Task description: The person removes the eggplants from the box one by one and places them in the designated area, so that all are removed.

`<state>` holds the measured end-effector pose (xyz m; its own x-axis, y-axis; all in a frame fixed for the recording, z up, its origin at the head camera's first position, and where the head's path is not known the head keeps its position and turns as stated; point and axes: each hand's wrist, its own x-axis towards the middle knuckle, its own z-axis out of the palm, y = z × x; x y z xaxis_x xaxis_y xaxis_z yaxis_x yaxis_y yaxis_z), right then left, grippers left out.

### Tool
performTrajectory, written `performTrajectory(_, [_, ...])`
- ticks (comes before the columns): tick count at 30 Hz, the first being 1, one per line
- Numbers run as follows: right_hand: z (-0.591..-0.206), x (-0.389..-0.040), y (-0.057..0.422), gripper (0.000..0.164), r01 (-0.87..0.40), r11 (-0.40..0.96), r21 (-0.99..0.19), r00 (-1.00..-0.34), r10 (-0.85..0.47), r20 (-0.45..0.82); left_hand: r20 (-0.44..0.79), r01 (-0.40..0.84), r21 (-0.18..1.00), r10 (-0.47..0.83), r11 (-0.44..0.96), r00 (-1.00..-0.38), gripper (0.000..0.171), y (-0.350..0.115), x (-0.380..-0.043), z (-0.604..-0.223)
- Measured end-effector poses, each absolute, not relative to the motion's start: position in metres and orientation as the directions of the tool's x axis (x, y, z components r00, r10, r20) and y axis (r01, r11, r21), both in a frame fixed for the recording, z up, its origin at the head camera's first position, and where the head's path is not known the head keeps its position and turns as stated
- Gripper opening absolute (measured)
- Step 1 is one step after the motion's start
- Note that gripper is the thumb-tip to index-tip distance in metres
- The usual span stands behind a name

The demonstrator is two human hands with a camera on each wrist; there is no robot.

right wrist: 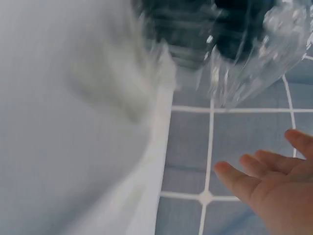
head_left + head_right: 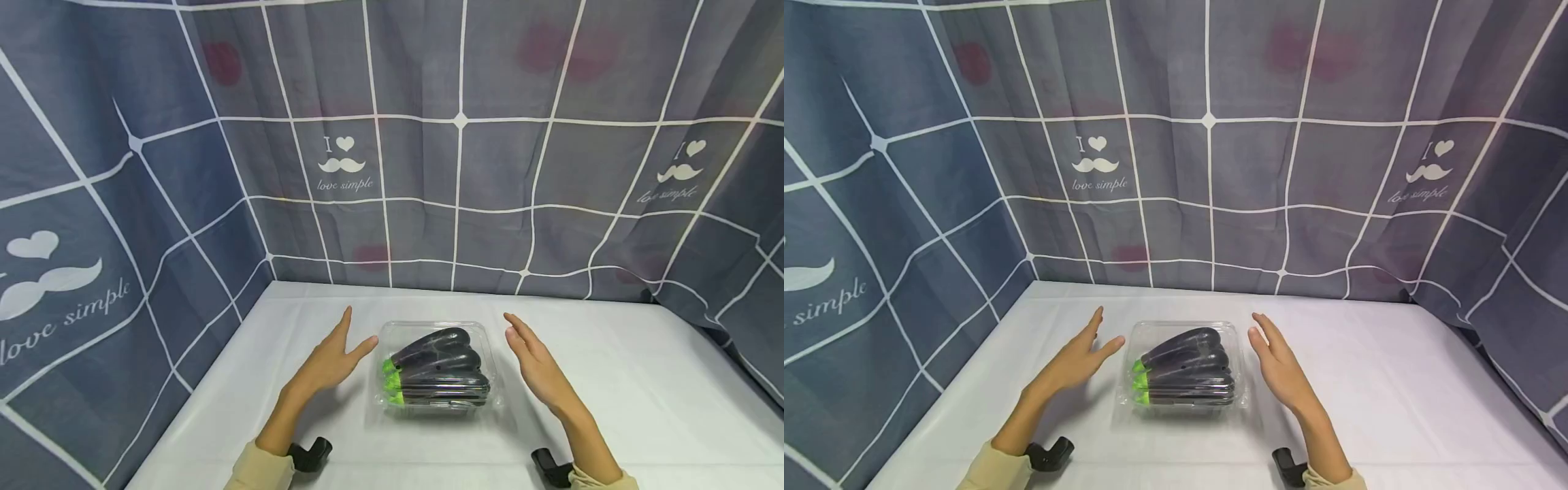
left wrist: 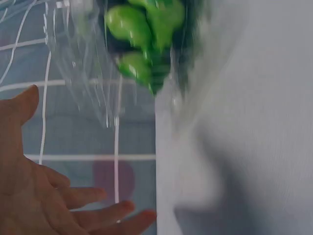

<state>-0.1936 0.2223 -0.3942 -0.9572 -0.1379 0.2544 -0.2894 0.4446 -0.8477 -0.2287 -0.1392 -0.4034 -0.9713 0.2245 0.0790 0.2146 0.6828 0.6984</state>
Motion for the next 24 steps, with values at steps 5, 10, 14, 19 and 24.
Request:
performTrajectory(5, [-0.398, -0.184, 0.215, 0.058, -0.237, 0.407, -0.882, -0.971, -0.137, 0.198, 0.078, 0.245, 0.723, 0.276, 0.646, -0.958, 0.1, -0.127, -0.212, -0.41])
performTrajectory(10, [-0.407, -0.171, 0.212, 0.061, -0.185, 0.451, -0.873, -0.978, -0.167, 0.122, 0.024, 0.23, 0.838, 0.388, 0.495, -0.921, 0.097, -0.127, -0.193, -0.42])
performTrajectory(14, [-0.41, -0.159, 0.211, 0.069, -0.124, 0.433, -0.893, -0.978, -0.207, 0.035, -0.019, 0.168, 0.916, 0.454, 0.366, -0.891, 0.102, -0.13, -0.181, -0.421])
performTrajectory(19, [-0.41, -0.152, 0.204, 0.074, -0.06, 0.392, -0.918, -0.981, -0.195, -0.019, -0.014, 0.158, 0.936, 0.479, 0.316, -0.878, 0.111, -0.125, -0.169, -0.421])
performTrajectory(24, [-0.411, -0.149, 0.201, 0.082, -0.062, 0.374, -0.925, -0.982, -0.19, -0.011, -0.005, 0.155, 0.942, 0.476, 0.296, -0.879, 0.11, -0.122, -0.165, -0.421])
